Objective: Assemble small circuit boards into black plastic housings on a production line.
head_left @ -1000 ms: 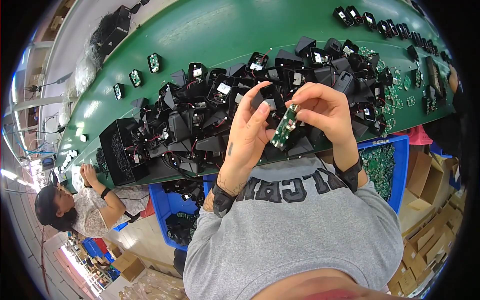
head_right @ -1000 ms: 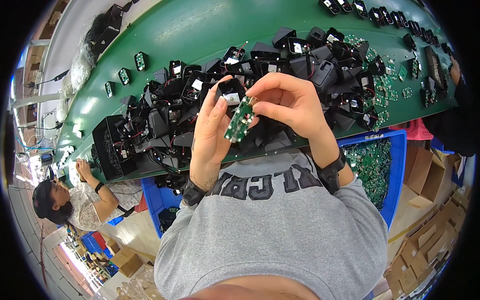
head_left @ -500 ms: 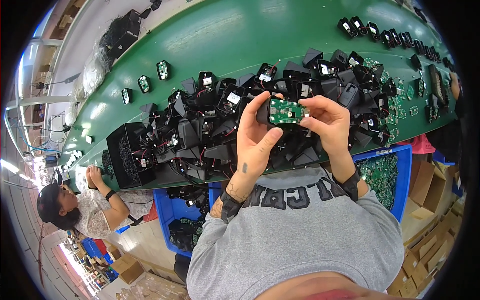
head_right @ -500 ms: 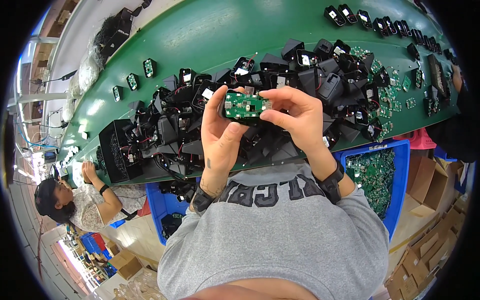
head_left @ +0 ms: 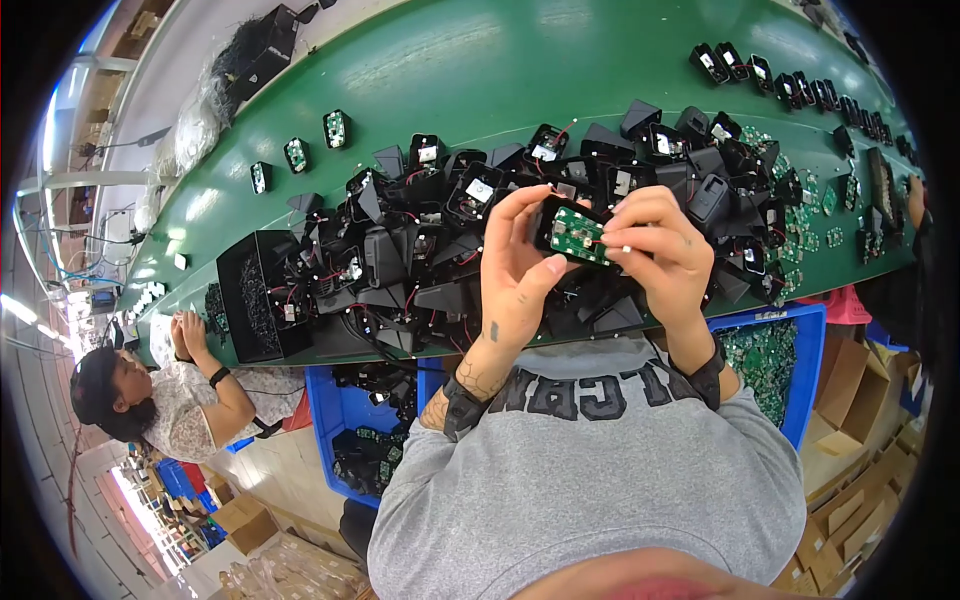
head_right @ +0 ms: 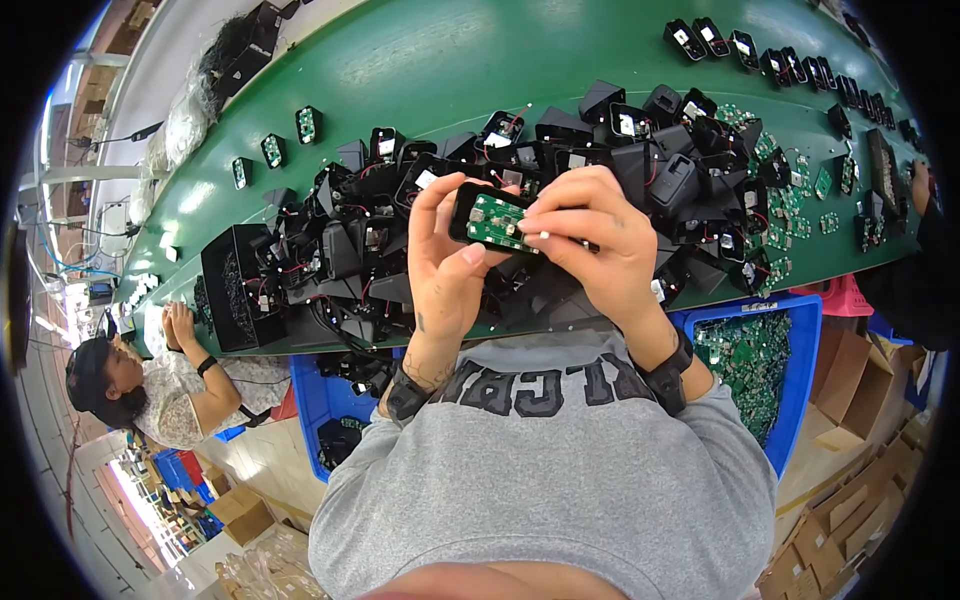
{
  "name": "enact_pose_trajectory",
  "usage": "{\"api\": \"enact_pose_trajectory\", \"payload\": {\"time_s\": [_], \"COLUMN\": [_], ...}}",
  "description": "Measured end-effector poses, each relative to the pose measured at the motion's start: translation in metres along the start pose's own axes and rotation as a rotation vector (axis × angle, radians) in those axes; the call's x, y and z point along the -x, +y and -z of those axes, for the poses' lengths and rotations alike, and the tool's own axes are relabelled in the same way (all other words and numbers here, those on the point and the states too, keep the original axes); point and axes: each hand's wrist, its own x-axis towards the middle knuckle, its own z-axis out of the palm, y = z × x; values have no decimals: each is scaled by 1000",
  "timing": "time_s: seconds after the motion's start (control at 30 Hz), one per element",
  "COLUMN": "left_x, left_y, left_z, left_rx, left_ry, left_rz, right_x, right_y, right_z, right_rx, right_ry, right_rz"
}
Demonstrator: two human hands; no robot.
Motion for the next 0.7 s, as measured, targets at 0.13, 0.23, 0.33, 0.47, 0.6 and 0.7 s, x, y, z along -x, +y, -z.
{"api": "enact_pose_trajectory", "payload": {"time_s": [0.13,0.23,0.33,0.47,0.6,0.7], "left_x": [-2,2,-3,-4,4,3], "left_y": [-2,-1,8,10,17,12], "left_z": [7,11,6,15,8,19], "left_rx": [-102,-204,-236,-214,-205,-322], "left_ry": [0,-11,-51,-92,-42,-90], "left_rz": [3,-85,-117,-119,-96,-154], "right_x": [6,6,-1,-4,-10,-14], "right_y": [6,-1,-3,-8,-13,-16], "right_z": [-12,-19,-17,-10,-7,-6], "right_rx": [-306,-331,-376,-256,-178,-151], "right_ry": [24,-19,-77,-82,-134,-156], "right_rz": [-226,-341,-292,-307,-278,-302]}}
